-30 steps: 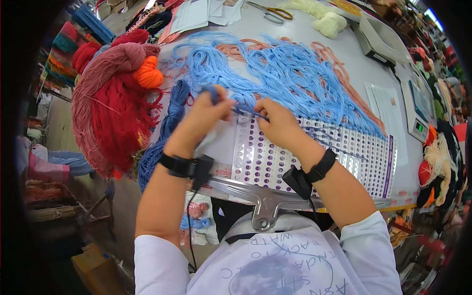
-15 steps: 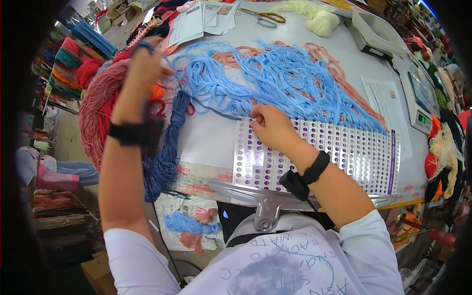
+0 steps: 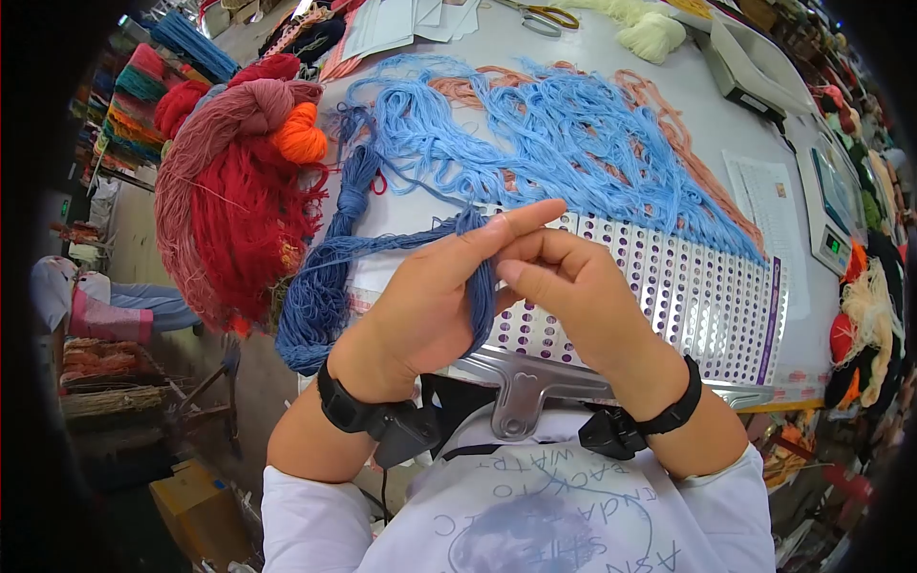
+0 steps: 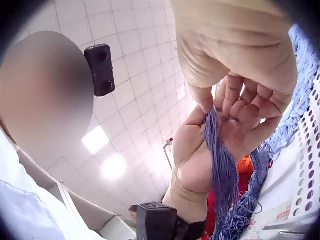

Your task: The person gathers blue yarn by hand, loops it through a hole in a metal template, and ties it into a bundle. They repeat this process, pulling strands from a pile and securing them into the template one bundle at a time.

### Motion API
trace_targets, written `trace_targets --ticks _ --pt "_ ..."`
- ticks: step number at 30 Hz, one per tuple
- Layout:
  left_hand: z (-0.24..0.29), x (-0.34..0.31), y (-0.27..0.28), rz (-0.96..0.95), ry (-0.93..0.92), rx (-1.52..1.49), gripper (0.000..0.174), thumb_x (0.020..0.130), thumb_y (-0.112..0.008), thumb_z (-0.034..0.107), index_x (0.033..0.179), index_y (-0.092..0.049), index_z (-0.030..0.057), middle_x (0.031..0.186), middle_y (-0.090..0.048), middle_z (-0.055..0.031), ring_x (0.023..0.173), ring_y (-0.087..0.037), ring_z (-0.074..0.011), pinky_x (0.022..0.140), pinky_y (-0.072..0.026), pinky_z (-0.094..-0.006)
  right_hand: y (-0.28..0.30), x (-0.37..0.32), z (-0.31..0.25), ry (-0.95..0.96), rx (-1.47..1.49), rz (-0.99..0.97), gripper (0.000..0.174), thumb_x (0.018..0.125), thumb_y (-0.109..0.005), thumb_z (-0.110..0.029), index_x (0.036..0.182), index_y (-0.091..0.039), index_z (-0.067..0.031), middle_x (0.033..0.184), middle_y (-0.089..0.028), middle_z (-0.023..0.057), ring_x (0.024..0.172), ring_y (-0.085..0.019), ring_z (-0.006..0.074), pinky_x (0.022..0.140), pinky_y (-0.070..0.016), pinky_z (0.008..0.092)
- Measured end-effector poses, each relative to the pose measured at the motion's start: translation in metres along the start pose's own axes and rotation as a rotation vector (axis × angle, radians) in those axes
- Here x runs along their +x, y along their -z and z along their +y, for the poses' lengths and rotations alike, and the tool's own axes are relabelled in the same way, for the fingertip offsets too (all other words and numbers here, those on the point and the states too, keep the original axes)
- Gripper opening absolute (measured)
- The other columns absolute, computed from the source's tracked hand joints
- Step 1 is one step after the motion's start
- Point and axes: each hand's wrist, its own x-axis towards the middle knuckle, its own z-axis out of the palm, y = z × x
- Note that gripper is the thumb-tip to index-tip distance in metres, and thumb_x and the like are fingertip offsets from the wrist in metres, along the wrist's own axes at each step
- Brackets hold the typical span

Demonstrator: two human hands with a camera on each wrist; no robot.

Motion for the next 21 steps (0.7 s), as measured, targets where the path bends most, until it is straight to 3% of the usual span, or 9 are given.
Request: trace_targets --ticks 4,6,13,19,21 --pt "-0.006 -0.003 -0.004 0.016 -0.027 0.005 0.050 0.097 -0.032 0.027 0.137 -0.033 -0.0033 0.125 -0.050 -0.0135 0.111 -0.051 -0.0180 0.095 -0.0394 -0.0297 -0.002 -0.006 0.003 0.021 -0.106 -0.033 0.012 0.084 -0.058 -0.006 0.091 -0.060 0.0039 0.085 -0.061 0.0065 0.078 -0.061 0.0153 0.073 -0.0491 0.0280" --pt "-0.008 -0.004 -0.002 0.013 -0.037 -0.004 0.051 0.097 -0.032 0.028 0.136 -0.032 -0.0048 0.126 -0.050 -0.0142 0.111 -0.051 -0.0184 0.095 -0.0392 -0.0300 -0.003 -0.008 0.005 0.037 -0.059 0.003 0.011 0.083 -0.059 -0.005 0.089 -0.060 0.0042 0.081 -0.063 0.0070 0.075 -0.061 0.0107 0.067 -0.0492 0.0221" --pt "-0.008 -0.009 0.004 0.015 -0.054 -0.071 0.057 0.096 -0.033 0.033 0.133 -0.034 -0.0099 0.127 -0.048 -0.0173 0.113 -0.051 -0.0209 0.097 -0.0385 -0.0317 -0.003 -0.016 0.001 -0.005 -0.009 -0.033 0.008 0.083 -0.058 -0.005 0.088 -0.058 0.0013 0.081 -0.062 0.0051 0.074 -0.060 0.0087 0.065 -0.0457 0.0204" --pt "-0.001 -0.017 0.005 0.088 -0.092 0.015 0.053 0.097 -0.034 0.032 0.130 -0.040 -0.0087 0.126 -0.050 -0.0178 0.110 -0.053 -0.0206 0.094 -0.0407 -0.0316 -0.002 -0.017 0.005 0.024 0.034 -0.055 0.005 0.084 -0.056 -0.003 0.088 -0.056 0.0001 0.082 -0.060 0.0048 0.079 -0.059 0.0096 0.067 -0.0457 0.0213" --pt "0.001 -0.019 0.013 0.012 -0.070 0.008 0.052 0.097 -0.034 0.031 0.129 -0.041 -0.0084 0.125 -0.050 -0.0174 0.108 -0.053 -0.0202 0.092 -0.0421 -0.0313 -0.006 -0.018 0.002 -0.036 0.121 -0.038 0.007 0.086 -0.055 -0.005 0.091 -0.055 -0.0008 0.083 -0.059 0.0042 0.077 -0.057 0.0089 0.067 -0.0448 0.0211"
